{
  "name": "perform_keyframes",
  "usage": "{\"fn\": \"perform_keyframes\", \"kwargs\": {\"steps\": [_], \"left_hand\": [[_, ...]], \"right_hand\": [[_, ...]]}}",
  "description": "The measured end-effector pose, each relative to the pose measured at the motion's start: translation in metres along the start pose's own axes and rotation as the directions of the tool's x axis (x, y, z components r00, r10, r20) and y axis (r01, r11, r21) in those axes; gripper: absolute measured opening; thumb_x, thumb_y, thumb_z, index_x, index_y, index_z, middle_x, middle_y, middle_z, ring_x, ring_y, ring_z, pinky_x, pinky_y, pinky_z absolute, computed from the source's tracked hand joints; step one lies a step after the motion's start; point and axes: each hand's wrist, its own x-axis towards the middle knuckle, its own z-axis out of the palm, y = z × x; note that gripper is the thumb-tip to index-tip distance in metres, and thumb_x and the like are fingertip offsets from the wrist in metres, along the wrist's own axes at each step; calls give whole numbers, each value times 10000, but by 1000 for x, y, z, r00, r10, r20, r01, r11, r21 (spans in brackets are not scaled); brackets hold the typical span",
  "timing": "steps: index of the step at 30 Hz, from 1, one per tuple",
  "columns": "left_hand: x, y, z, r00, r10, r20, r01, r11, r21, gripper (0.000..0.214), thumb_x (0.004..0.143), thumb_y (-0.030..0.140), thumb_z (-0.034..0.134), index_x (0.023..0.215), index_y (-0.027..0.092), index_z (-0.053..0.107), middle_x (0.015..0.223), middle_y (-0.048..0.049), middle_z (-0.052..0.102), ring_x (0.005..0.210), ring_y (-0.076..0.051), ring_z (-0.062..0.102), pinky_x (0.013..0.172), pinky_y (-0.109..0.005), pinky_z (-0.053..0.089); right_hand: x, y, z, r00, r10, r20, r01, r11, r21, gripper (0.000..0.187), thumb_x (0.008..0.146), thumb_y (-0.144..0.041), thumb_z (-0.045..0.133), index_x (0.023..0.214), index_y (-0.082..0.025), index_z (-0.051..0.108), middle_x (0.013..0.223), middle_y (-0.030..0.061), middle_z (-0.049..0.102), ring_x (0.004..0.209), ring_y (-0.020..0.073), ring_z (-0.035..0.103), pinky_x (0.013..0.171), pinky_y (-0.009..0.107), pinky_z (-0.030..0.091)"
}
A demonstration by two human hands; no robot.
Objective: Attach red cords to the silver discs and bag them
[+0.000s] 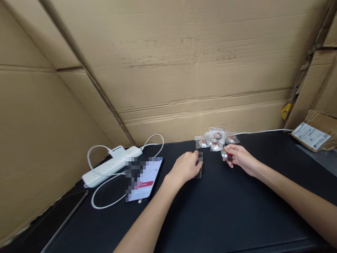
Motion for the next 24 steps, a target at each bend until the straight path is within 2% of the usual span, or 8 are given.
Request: {"fn": "perform_keyframes", "kwargs": {"steps": [3, 5, 9, 11, 13, 16, 18, 24], "left_hand": [[-2, -1, -5, 994, -95, 58, 91, 994, 55, 217, 875, 353, 467, 906, 172, 584, 862, -127, 656, 788, -294, 655, 653, -372, 458], [-3, 2, -10, 993, -105, 54, 99, 990, 99, 220, 876, 341, 470, 888, 161, 596, 849, -138, 661, 792, -307, 658, 668, -388, 461], [-6, 19, -16, 993, -3, -120, 15, 996, 93, 252, 907, 356, 449, 883, 151, 593, 822, -121, 658, 799, -284, 642, 700, -378, 455], [-7, 29, -15, 975, 43, -219, -43, 999, 1, 278, 929, 381, 425, 888, 157, 585, 836, -103, 651, 788, -249, 627, 697, -349, 448], [-8, 38, -12, 963, 69, -262, -111, 982, -152, 309, 947, 404, 396, 890, 167, 586, 824, -79, 642, 751, -216, 611, 677, -325, 443], [-9, 47, -5, 955, 142, -260, -239, 886, -396, 264, 950, 369, 413, 988, 184, 597, 810, -45, 640, 711, -182, 593, 654, -297, 442], [-8, 49, -1, 947, 159, -279, -283, 822, -493, 203, 928, 298, 463, 1032, 188, 598, 820, -36, 646, 710, -172, 591, 659, -292, 443], [-1, 43, 2, 964, 28, -263, -215, 663, -717, 60, 837, 209, 580, 881, 175, 602, 762, -17, 637, 676, -145, 593, 610, -260, 454]], "right_hand": [[-2, 0, 2, 1000, -19, 15, 19, 999, -45, 202, 841, -374, 585, 801, -184, 531, 645, 15, 629, 444, 83, 492, 411, 200, 355], [-3, -1, 4, 999, -33, 25, 35, 996, -83, 231, 845, -407, 585, 808, -184, 535, 646, 13, 626, 440, 78, 480, 396, 193, 332], [-4, -2, 6, 999, -51, 19, 53, 991, -126, 278, 852, -449, 584, 834, -174, 548, 648, 14, 613, 441, 71, 472, 383, 182, 309], [-5, -2, 6, 997, -60, 38, 64, 992, -110, 302, 848, -468, 595, 837, -170, 550, 658, 12, 605, 450, 68, 478, 385, 178, 308], [-7, -1, 8, 995, -64, 76, 69, 995, -72, 317, 835, -478, 617, 833, -168, 552, 650, -1, 583, 456, 66, 482, 389, 177, 307], [-11, -2, 14, 989, -68, 130, 71, 997, -18, 324, 825, -480, 638, 830, -167, 554, 603, -27, 538, 460, 69, 489, 402, 178, 319], [-13, -2, 17, 985, -76, 156, 77, 997, -2, 318, 826, -471, 644, 837, -165, 560, 600, -26, 543, 477, 75, 511, 419, 182, 344], [-16, -6, 20, 970, -88, 225, 83, 996, 34, 285, 783, -387, 716, 895, -152, 600, 709, 21, 629, 581, 131, 622, 517, 245, 475]]}}
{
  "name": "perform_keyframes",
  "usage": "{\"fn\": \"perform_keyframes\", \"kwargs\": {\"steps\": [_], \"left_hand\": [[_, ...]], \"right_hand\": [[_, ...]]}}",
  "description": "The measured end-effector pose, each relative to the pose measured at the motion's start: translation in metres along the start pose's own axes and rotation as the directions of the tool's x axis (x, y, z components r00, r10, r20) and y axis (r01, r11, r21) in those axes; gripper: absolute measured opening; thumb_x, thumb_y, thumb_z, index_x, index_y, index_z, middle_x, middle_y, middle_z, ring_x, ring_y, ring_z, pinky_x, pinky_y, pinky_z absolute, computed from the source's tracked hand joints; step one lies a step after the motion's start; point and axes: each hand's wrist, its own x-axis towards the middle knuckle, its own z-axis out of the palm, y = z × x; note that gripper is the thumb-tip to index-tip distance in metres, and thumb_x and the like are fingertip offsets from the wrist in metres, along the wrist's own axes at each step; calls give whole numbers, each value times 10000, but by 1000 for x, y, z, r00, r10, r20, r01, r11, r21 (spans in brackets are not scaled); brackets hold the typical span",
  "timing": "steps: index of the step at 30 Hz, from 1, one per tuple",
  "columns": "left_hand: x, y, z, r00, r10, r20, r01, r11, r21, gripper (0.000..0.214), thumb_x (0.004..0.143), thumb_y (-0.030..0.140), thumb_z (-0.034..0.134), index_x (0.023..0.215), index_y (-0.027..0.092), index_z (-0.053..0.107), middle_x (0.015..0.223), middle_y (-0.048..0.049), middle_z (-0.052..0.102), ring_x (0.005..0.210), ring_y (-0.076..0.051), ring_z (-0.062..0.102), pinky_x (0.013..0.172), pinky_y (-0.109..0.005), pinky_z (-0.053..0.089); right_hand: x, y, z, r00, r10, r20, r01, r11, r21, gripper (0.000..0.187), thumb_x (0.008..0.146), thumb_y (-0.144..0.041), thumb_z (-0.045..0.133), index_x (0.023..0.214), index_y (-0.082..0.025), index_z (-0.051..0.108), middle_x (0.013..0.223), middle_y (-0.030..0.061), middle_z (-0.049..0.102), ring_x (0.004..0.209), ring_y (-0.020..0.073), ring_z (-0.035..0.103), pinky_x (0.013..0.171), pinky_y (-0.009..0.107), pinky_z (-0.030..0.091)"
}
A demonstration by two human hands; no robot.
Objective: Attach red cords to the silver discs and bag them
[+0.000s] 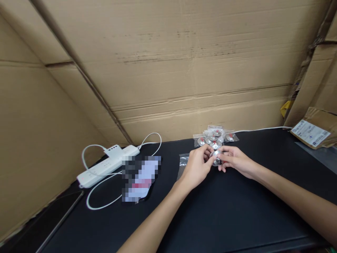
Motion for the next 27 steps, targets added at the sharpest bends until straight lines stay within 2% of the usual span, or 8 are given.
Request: {"fn": "perform_keyframes", "kwargs": {"steps": [5, 8, 11, 13, 15, 20, 24, 27], "left_hand": [[6, -17, -1, 988, -154, -5, 149, 965, -215, 133, 815, 275, 604, 896, 172, 582, 747, -18, 622, 569, -125, 574, 499, -240, 464], [6, -22, -1, 983, -183, -10, 178, 968, -175, 144, 819, 283, 597, 907, 170, 597, 756, -25, 638, 558, -128, 578, 491, -242, 457], [4, -19, 0, 994, -107, 7, 107, 994, -3, 81, 840, 227, 562, 859, 171, 617, 722, -16, 633, 632, -145, 595, 571, -258, 460], [1, -17, 1, 999, -29, 31, 24, 986, 164, 86, 851, 182, 535, 845, 176, 621, 732, -15, 630, 678, -156, 593, 630, -278, 462], [-1, -17, 2, 998, 27, 48, -41, 947, 320, 124, 867, 158, 508, 903, 180, 625, 823, -33, 637, 746, -173, 596, 691, -306, 472], [-5, -19, 2, 991, 119, 60, -133, 836, 532, 244, 900, 159, 471, 1119, 181, 577, 1061, -81, 579, 1006, -223, 548, 873, -371, 467], [-5, -13, 0, 984, 168, 67, -175, 794, 583, 188, 912, 192, 471, 1045, 177, 603, 1026, -79, 562, 1007, -229, 509, 892, -382, 451], [-6, -9, 0, 973, 178, 145, -229, 794, 563, 175, 918, 195, 467, 981, 188, 631, 976, -67, 572, 974, -223, 505, 868, -370, 448]], "right_hand": [[4, -1, -12, 998, -26, -51, 23, 998, -64, 296, 786, -400, 699, 914, -141, 637, 732, 57, 659, 595, 171, 648, 539, 298, 501], [7, -3, -31, 968, -173, -184, 110, 945, -309, 274, 788, -407, 684, 905, -160, 669, 731, 65, 677, 646, 202, 659, 588, 337, 508], [8, -6, -49, 916, -386, -108, 197, 668, -717, 163, 813, -343, 661, 885, -213, 731, 891, 73, 720, 854, 243, 654, 803, 412, 488], [6, -8, -53, 911, -409, 40, 253, 481, -839, 122, 829, -304, 645, 844, -244, 751, 949, 61, 722, 938, 253, 623, 890, 431, 443], [3, -10, -51, 919, -365, 147, 295, 390, -872, 119, 828, -304, 649, 809, -252, 755, 958, 62, 712, 957, 257, 596, 899, 430, 427], [-2, -15, -35, 937, -253, 243, 327, 378, -866, 225, 886, -362, 575, 818, -232, 746, 859, 76, 676, 881, 234, 561, 838, 387, 415], [-3, -16, -38, 932, -230, 279, 348, 361, -865, 220, 909, -283, 530, 883, -216, 738, 833, 65, 665, 786, 191, 573, 758, 326, 423], [-2, -14, -45, 940, -211, 267, 332, 393, -858, 172, 881, -260, 563, 868, -202, 724, 813, 54, 663, 705, 159, 573, 662, 277, 428]]}}
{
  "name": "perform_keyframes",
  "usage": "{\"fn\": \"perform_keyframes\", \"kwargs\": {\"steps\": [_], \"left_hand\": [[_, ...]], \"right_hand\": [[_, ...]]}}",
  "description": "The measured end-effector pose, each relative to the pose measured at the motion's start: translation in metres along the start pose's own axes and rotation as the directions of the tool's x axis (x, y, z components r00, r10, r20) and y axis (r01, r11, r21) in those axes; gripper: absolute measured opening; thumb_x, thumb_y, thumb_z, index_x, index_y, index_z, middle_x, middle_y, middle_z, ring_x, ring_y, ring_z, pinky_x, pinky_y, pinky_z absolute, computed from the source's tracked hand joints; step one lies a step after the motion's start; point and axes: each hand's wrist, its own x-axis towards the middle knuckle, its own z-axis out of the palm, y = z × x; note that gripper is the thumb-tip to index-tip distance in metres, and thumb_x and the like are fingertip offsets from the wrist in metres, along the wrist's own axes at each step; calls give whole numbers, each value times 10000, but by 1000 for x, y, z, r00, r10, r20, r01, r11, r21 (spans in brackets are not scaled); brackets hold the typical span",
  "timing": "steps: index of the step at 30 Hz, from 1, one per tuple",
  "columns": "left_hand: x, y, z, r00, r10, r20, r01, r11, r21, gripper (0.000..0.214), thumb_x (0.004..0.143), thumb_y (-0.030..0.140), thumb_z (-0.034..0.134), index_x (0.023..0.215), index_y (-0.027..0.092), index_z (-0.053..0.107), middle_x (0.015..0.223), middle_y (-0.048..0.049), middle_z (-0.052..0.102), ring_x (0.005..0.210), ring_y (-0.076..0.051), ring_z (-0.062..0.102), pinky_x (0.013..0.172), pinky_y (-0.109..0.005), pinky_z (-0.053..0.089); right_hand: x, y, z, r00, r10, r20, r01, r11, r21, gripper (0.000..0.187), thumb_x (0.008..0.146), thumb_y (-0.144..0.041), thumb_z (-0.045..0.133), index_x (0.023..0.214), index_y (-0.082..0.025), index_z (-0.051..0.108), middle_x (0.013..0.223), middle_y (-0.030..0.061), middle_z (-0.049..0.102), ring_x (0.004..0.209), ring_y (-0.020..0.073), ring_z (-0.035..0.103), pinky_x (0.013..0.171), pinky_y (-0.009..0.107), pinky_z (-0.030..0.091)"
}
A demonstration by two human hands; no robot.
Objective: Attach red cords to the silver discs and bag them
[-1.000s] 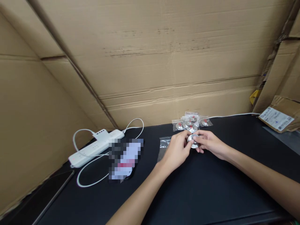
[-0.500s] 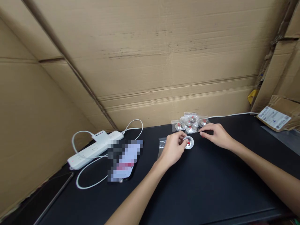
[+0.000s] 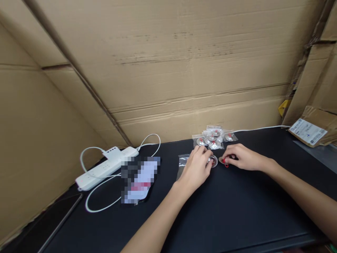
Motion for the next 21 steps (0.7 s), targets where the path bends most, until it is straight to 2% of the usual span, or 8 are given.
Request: {"fn": "perform_keyframes", "kwargs": {"steps": [5, 9, 13, 18, 21], "left_hand": [[-1, 3, 3, 993, 25, 113, -24, 1000, -8, 201, 918, 157, 443, 944, 181, 641, 893, -66, 590, 909, -216, 522, 828, -358, 452], [0, 3, 7, 992, 8, 124, -8, 1000, -3, 199, 906, 114, 421, 904, 169, 613, 881, -66, 576, 899, -211, 531, 809, -347, 459], [-1, 4, 6, 988, -21, 153, 17, 1000, 24, 217, 886, 57, 380, 883, 175, 562, 893, -62, 556, 875, -202, 535, 787, -337, 465], [-1, 7, 4, 985, -34, 169, 24, 998, 58, 220, 879, 44, 353, 879, 177, 528, 915, -79, 549, 874, -209, 528, 812, -351, 459], [-2, 8, 4, 987, -33, 156, 21, 997, 75, 198, 874, 56, 351, 860, 174, 510, 892, -84, 547, 861, -216, 528, 807, -350, 456]], "right_hand": [[0, 0, 5, 997, 60, 48, -62, 997, 44, 102, 853, -229, 593, 802, -178, 665, 718, 28, 648, 605, 123, 543, 567, 230, 406], [0, -6, 10, 998, 47, 47, -49, 998, 43, 138, 865, -203, 552, 735, -177, 589, 692, 28, 641, 603, 122, 541, 565, 231, 382], [-1, -4, 12, 998, 68, 15, -68, 997, 25, 102, 850, -215, 558, 753, -187, 544, 631, 7, 595, 526, 109, 490, 506, 230, 332], [-1, -6, 10, 993, 118, -21, -117, 992, 52, 99, 743, -132, 579, 689, -190, 521, 539, -36, 525, 470, 85, 432, 467, 212, 300], [0, -9, 10, 993, 117, -29, -116, 993, 38, 119, 696, -70, 547, 725, -184, 572, 536, -47, 529, 470, 79, 428, 481, 209, 312]]}}
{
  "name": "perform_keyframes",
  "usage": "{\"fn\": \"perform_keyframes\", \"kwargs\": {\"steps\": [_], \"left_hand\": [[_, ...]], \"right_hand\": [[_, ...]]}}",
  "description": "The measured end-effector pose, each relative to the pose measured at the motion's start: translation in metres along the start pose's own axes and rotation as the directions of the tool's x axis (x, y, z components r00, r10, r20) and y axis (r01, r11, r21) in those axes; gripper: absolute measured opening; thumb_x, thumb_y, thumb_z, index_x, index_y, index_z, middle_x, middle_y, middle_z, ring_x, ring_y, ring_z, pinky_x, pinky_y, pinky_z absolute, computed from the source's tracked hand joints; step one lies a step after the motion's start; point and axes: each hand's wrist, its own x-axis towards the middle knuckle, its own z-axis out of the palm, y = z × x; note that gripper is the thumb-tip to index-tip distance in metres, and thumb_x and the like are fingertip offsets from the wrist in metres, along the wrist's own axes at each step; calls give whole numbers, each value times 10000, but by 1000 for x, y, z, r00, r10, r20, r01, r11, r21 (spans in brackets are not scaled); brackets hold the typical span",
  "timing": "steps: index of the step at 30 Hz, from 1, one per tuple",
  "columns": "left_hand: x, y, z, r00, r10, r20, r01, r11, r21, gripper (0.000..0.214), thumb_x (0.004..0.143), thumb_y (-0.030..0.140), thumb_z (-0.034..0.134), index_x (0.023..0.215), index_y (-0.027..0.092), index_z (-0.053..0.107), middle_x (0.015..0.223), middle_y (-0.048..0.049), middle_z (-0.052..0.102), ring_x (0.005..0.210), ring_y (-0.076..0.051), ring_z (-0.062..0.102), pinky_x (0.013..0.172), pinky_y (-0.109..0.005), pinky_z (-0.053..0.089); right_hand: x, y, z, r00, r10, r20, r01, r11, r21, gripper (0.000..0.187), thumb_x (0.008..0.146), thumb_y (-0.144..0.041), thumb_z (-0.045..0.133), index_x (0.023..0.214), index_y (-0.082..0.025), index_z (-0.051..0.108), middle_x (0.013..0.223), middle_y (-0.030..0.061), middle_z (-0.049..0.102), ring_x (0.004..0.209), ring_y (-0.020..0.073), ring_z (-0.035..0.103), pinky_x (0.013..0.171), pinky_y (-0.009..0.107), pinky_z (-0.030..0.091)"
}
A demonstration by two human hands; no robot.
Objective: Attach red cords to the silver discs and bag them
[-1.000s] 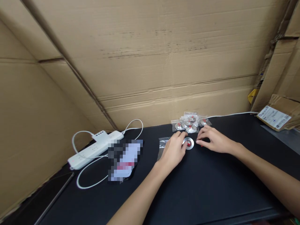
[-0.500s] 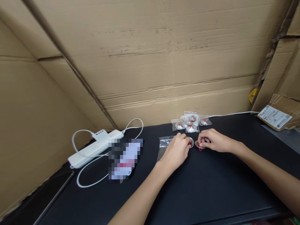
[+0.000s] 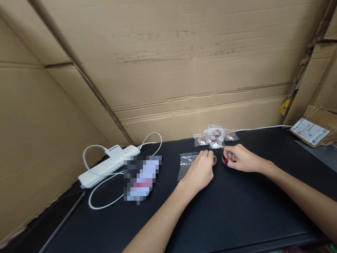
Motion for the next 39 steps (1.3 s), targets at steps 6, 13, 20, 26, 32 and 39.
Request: {"fn": "perform_keyframes", "kwargs": {"steps": [6, 13, 20, 26, 32, 39], "left_hand": [[0, 2, 2, 1000, -1, -11, 1, 1000, 27, 209, 818, 20, 356, 868, 168, 495, 883, -95, 561, 851, -224, 543, 809, -349, 443], [1, 6, -3, 999, -48, 9, 47, 997, 58, 211, 793, 15, 380, 886, 171, 489, 879, -100, 595, 853, -233, 572, 790, -349, 450], [-1, 11, -14, 1000, -24, 16, 23, 997, 68, 216, 831, 31, 354, 951, 157, 482, 759, -93, 600, 705, -242, 599, 693, -350, 443], [-1, 5, -13, 998, -66, -19, 65, 997, -50, 154, 931, 150, 329, 978, 179, 474, 794, -82, 599, 705, -219, 595, 650, -326, 438], [1, 2, -24, 989, -34, -146, -4, 966, -257, 134, 924, 177, 362, 882, 195, 488, 829, -53, 594, 765, -191, 567, 689, -312, 427], [-5, 2, -23, 992, 126, 31, -114, 962, -249, 64, 844, 178, 487, 789, 198, 512, 790, -24, 561, 774, -183, 540, 688, -295, 422]], "right_hand": [[2, 0, 0, 999, 1, 54, -2, 1000, 19, 225, 765, -83, 480, 713, -184, 674, 617, -12, 648, 522, 105, 519, 529, 223, 383], [3, -2, -3, 996, -66, 53, 60, 991, 121, 337, 809, -90, 450, 890, -221, 750, 908, 11, 748, 815, 187, 672, 794, 300, 491], [3, 4, -5, 996, 8, 87, -22, 986, 164, 319, 786, -108, 453, 811, -199, 758, 839, 19, 751, 773, 179, 681, 774, 289, 503], [5, 4, -7, 998, 50, 32, -53, 995, 87, 300, 765, -89, 437, 797, -198, 715, 681, -8, 665, 622, 134, 587, 619, 247, 436], [-1, 5, -26, 996, 83, 11, -84, 982, 170, 108, 763, -133, 509, 822, -186, 582, 571, -43, 519, 511, 101, 461, 497, 208, 353], [-3, 21, -32, 997, 75, 27, -70, 982, -177, 112, 740, -91, 532, 755, -182, 597, 642, -8, 598, 569, 118, 523, 559, 229, 365]]}}
